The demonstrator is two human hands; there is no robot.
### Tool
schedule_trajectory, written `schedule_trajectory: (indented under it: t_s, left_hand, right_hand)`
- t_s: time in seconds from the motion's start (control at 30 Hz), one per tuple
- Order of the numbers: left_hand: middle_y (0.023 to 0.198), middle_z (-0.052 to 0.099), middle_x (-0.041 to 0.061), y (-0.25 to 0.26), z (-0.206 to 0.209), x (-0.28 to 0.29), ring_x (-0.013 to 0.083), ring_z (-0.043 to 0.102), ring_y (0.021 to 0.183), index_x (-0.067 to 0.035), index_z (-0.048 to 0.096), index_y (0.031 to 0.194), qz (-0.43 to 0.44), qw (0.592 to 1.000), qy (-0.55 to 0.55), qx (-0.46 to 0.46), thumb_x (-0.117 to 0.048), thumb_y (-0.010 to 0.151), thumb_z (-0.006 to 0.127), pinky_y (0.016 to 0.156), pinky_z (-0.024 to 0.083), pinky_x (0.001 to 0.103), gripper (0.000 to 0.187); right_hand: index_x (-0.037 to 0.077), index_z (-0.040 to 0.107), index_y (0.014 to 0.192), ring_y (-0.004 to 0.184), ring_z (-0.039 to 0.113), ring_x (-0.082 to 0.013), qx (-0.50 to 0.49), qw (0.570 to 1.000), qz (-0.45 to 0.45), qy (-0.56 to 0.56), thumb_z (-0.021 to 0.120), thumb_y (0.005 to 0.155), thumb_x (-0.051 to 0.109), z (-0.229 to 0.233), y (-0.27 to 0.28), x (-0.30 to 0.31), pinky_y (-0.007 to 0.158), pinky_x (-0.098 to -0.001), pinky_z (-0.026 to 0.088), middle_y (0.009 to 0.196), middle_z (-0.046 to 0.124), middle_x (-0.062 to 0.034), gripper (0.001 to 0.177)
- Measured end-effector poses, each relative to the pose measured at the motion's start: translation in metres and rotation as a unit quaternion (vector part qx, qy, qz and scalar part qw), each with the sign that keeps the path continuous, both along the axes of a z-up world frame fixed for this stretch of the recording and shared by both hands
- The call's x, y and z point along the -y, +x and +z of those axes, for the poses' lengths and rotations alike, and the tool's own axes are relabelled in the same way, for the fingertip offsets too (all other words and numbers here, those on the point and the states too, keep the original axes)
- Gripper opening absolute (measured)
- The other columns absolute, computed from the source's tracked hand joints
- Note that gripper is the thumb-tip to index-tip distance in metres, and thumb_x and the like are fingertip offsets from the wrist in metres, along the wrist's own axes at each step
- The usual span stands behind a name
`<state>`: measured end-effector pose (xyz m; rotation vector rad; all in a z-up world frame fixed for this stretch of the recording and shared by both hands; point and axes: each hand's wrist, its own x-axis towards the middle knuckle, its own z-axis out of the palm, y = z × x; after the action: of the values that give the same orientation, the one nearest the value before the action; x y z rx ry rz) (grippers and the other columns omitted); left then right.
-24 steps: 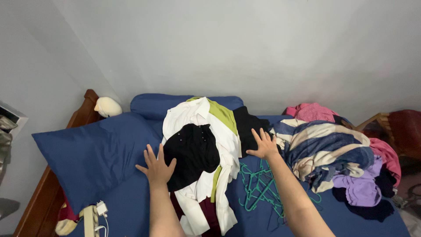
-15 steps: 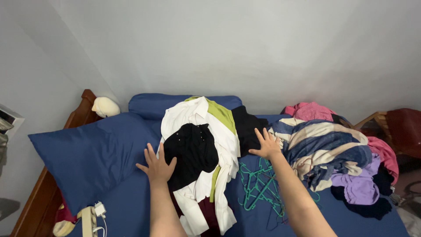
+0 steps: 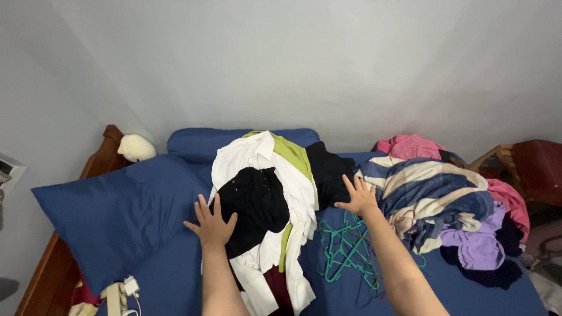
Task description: The person picks up a black garment from a pile of clothes on a bed and places it onto a red hanger. They then proceed to button the garment while it is on the hanger, working from the top down.
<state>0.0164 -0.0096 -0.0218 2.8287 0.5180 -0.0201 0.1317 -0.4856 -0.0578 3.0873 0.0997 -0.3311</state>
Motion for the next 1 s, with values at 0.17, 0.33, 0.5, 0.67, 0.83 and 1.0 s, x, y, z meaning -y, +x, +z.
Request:
schedule_trajectory:
  t_s: [0.17,0.33,0.5,0.67,0.83,1.0]
  left_hand:
    - [0.171,-0.004,0.015,0.001,0.004,-0.002,0.0346,-0.001,0.157,-0.031,0.019,0.161,-0.001,1.0,-0.002,-0.014,-0.063,0.087,0.06,0.11,0.003,0.08,0.091]
    - [0.171,-0.006,0.015,0.005,-0.001,-0.005,0.034,-0.003,0.157,-0.03,0.016,0.162,-0.001,0.999,-0.005,-0.047,-0.064,0.088,0.058,0.112,0.001,0.078,0.091]
    - [0.17,-0.005,0.016,0.009,-0.023,-0.004,0.0332,-0.002,0.157,-0.028,0.015,0.162,-0.007,0.999,0.001,-0.044,-0.066,0.089,0.057,0.115,0.002,0.074,0.092]
    - [0.168,0.015,0.014,0.03,-0.036,0.018,0.0344,0.01,0.155,-0.024,0.034,0.157,-0.061,0.995,-0.055,0.055,-0.061,0.089,0.058,0.117,0.008,0.071,0.081]
    - [0.162,0.032,0.011,0.042,-0.014,0.038,0.0336,0.021,0.153,-0.019,0.055,0.143,-0.16,0.979,-0.074,0.101,-0.048,0.085,0.068,0.118,0.013,0.069,0.066]
    - [0.159,0.035,0.015,0.042,-0.005,0.039,0.0373,0.027,0.149,-0.012,0.06,0.137,-0.199,0.963,-0.101,0.152,-0.04,0.081,0.076,0.116,0.016,0.069,0.065]
  right_hand:
    - [0.039,0.004,0.163,0.155,0.017,-0.0368,-0.007,1.0,-0.002,0.016,0.069,0.07,0.08,-0.001,0.004,-0.004,0.119,-0.0653,0.016,0.17,0.01,-0.0143,0.121]
    - [0.039,0.004,0.163,0.155,0.019,-0.036,-0.003,1.0,0.002,0.005,0.069,0.07,0.08,-0.005,0.004,-0.011,0.12,-0.0658,0.016,0.171,0.011,-0.0141,0.121]
    - [0.039,0.003,0.163,0.154,0.017,-0.0358,-0.046,0.999,0.001,0.023,0.07,0.071,0.08,-0.014,-0.003,-0.029,0.12,-0.065,0.015,0.17,0.009,-0.0147,0.121]
    - [0.034,0.01,0.162,0.154,0.021,-0.0362,-0.048,0.994,0.015,0.099,0.072,0.073,0.075,-0.033,-0.021,-0.064,0.119,-0.0653,0.017,0.168,0.015,-0.0168,0.116]
    - [0.013,0.064,0.134,0.133,0.057,-0.0312,-0.09,0.962,0.026,0.256,0.074,0.083,0.045,-0.052,-0.027,-0.106,0.113,-0.0376,0.044,0.14,0.063,-0.0157,0.06]
    - [0.011,0.068,0.13,0.123,0.061,-0.0334,-0.101,0.922,0.07,0.368,0.071,0.085,0.026,-0.069,-0.022,-0.141,0.106,-0.0378,0.046,0.129,0.067,-0.0196,0.047]
